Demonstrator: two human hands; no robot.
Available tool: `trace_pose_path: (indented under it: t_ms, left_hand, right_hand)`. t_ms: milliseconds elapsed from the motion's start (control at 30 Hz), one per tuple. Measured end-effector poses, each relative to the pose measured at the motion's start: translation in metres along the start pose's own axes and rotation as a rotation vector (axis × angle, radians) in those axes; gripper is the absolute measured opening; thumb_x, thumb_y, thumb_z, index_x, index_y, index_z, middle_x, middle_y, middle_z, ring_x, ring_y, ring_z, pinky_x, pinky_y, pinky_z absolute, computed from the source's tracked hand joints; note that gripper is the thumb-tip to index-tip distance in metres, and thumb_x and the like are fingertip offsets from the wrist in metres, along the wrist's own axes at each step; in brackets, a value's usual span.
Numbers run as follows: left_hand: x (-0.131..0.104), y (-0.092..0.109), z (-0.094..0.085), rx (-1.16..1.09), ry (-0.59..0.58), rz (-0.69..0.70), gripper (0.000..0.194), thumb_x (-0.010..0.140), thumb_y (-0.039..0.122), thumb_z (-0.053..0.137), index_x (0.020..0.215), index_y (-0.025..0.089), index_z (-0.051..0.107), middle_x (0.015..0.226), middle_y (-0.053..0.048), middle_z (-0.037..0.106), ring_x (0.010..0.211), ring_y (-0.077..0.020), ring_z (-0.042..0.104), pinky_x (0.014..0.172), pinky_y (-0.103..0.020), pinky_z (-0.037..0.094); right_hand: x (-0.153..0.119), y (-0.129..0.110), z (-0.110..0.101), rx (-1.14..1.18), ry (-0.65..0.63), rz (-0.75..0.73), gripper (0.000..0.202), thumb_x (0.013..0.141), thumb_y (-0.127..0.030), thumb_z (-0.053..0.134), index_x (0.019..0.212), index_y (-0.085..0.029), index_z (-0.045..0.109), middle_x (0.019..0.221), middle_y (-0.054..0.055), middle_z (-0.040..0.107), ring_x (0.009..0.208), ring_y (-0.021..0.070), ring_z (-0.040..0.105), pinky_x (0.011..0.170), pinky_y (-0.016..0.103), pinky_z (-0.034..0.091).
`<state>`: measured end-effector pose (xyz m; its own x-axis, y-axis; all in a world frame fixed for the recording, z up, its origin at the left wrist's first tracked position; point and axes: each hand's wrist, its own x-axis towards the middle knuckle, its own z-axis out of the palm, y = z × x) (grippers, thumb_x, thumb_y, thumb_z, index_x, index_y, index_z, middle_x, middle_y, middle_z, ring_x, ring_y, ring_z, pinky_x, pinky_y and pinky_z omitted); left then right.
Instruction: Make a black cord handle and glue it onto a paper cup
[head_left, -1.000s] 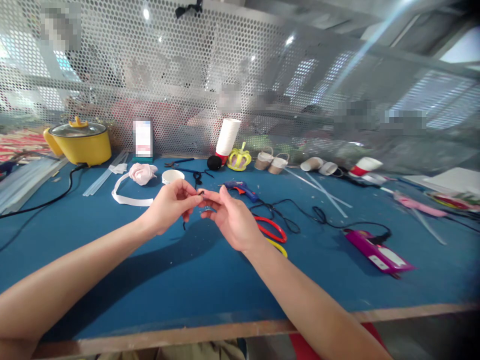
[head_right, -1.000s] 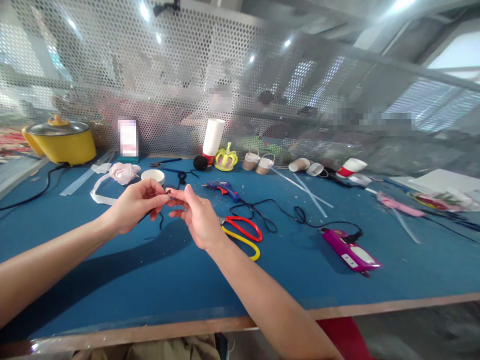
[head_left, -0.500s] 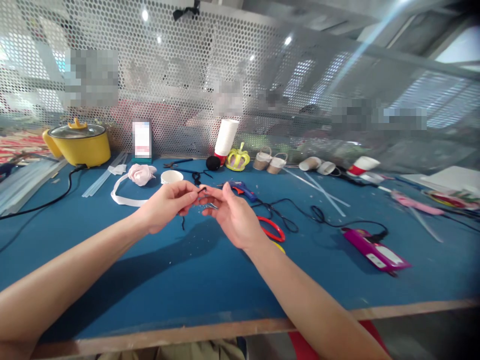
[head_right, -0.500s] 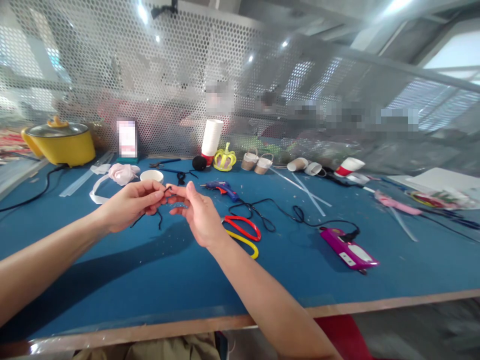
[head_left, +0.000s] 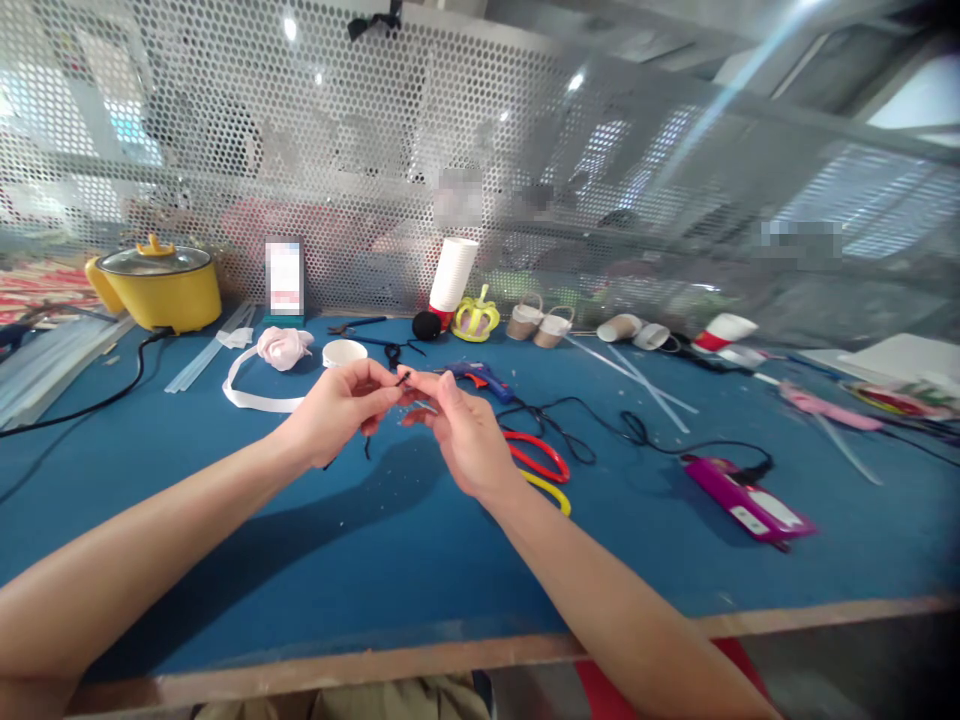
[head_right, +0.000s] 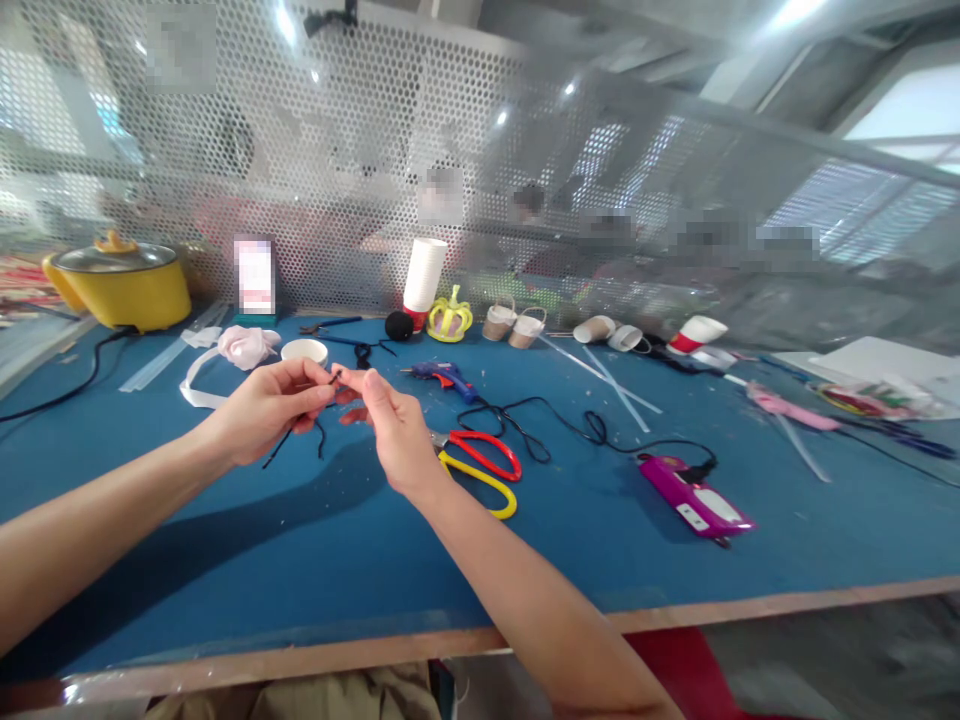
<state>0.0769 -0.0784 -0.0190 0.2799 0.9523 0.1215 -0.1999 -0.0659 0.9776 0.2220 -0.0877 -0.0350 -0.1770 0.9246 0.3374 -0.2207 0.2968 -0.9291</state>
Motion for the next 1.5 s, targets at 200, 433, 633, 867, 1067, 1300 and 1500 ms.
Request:
trace_pose_path:
  t_ms: [200,433,633,867,1067,1300,1500]
  left_hand:
    - [0.0024,-0.0045,-0.0034,0.040,-0.012,0.042,0.016,0.069,0.024,0.064,0.070,0.014,0.052,0.061,0.003,0.056,0.040,-0.0024,0.042,0.038,-0.016,0.033]
    - [0.0028,-0.0064,-0.0028,0.016,0.031,0.046,0.016,0.065,0.019,0.066,0.069,0.014,0.051,0.062,0.003,0.055,0.047,-0.0046,0.047,0.039,-0.016,0.037]
    - [0.0008,-0.0025,0.0003,0.045,0.050,0.025,0.019,0.064,0.017,0.065,0.068,0.016,0.047,0.056,0.003,0.056,0.049,-0.0088,0.053,0.042,-0.019,0.042]
    - [-0.0006,-0.0045,0.0003,0.167,0.004,0.072,0.013,0.072,0.025,0.060,0.076,0.014,0.054,0.058,0.004,0.051,0.043,-0.0031,0.037,0.041,-0.017,0.029]
    - [-0.0020,-0.0020,0.0007,0.087,-0.086,0.050,0.017,0.077,0.030,0.055,0.069,0.015,0.052,0.057,0.004,0.045,0.050,-0.0055,0.040,0.049,-0.019,0.032]
    - [0.0002,-0.0059,-0.0004,0.058,-0.021,0.066,0.013,0.072,0.026,0.060,0.069,0.014,0.055,0.057,0.003,0.050,0.050,-0.0066,0.043,0.051,-0.021,0.035]
    - [0.0000,-0.0024,0.0022,0.072,0.022,0.080,0.009,0.070,0.020,0.060,0.067,0.014,0.055,0.055,0.004,0.053,0.049,-0.0061,0.044,0.050,-0.021,0.037]
  right_hand:
    - [0.0010,-0.0050,0.0050,0.094,-0.006,0.085,0.038,0.078,-0.054,0.049,0.087,-0.023,0.070,0.111,0.006,0.061,0.086,0.0180,0.055,0.063,0.031,0.044]
    - [0.0012,-0.0036,0.0053,0.104,-0.011,0.107,0.040,0.077,-0.055,0.049,0.086,-0.022,0.070,0.106,0.006,0.062,0.085,0.0172,0.054,0.062,0.029,0.043]
    - [0.0008,-0.0011,0.0059,0.107,-0.022,0.119,0.039,0.078,-0.054,0.048,0.088,-0.023,0.069,0.098,0.005,0.064,0.081,0.0166,0.055,0.064,0.030,0.043]
    - [0.0019,-0.0027,0.0054,0.117,-0.017,0.125,0.041,0.078,-0.056,0.048,0.087,-0.022,0.069,0.101,0.006,0.063,0.087,0.0173,0.054,0.061,0.028,0.043]
    - [0.0023,-0.0067,0.0024,0.116,-0.036,0.123,0.045,0.077,-0.059,0.045,0.091,-0.023,0.069,0.094,0.006,0.064,0.090,0.0189,0.055,0.064,0.029,0.044]
    - [0.0006,-0.0071,0.0043,0.114,-0.021,0.132,0.048,0.077,-0.060,0.045,0.092,-0.022,0.069,0.095,0.007,0.063,0.089,0.0187,0.054,0.062,0.028,0.044]
    - [0.0004,-0.0052,0.0048,0.133,-0.032,0.128,0.046,0.077,-0.059,0.045,0.094,-0.022,0.069,0.099,0.007,0.063,0.089,0.0185,0.054,0.062,0.028,0.043]
